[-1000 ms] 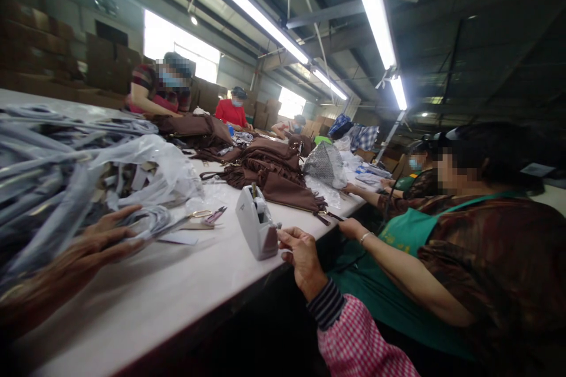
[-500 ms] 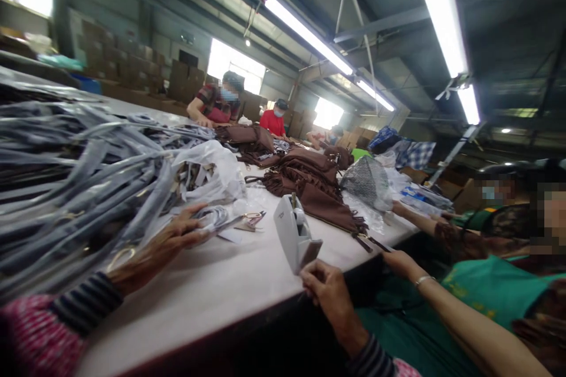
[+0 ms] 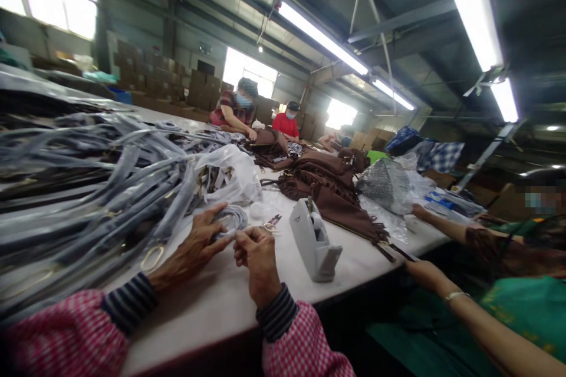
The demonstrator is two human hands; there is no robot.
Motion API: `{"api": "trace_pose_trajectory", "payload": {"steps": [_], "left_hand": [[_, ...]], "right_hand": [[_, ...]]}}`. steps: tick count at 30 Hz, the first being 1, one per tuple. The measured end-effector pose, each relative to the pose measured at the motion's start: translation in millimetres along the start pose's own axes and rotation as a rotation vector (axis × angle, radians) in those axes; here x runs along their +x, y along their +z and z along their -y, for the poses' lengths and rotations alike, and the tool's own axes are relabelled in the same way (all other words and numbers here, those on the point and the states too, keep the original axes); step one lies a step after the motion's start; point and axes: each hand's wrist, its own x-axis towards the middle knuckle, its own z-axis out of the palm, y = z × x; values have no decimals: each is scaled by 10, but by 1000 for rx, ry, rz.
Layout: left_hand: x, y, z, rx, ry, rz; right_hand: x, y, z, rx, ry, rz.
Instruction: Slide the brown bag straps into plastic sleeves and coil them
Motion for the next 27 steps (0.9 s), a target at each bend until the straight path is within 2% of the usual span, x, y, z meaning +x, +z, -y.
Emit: {"api": "trace_pose_trajectory", "payload": {"steps": [3, 12, 20, 27], "left_hand": [[-8, 72, 3, 48, 31, -46], [-57, 138, -3, 104, 47, -65], [-12, 17, -45, -61, -99, 51], [10, -9, -35, -194, -240, 95]], "right_hand": [[46, -13, -6, -60, -14, -18], [120, 47, -14, -222, -52, -103], [235, 26, 6, -295, -65, -31], [281, 37, -82, -338, -130, -38]]}}
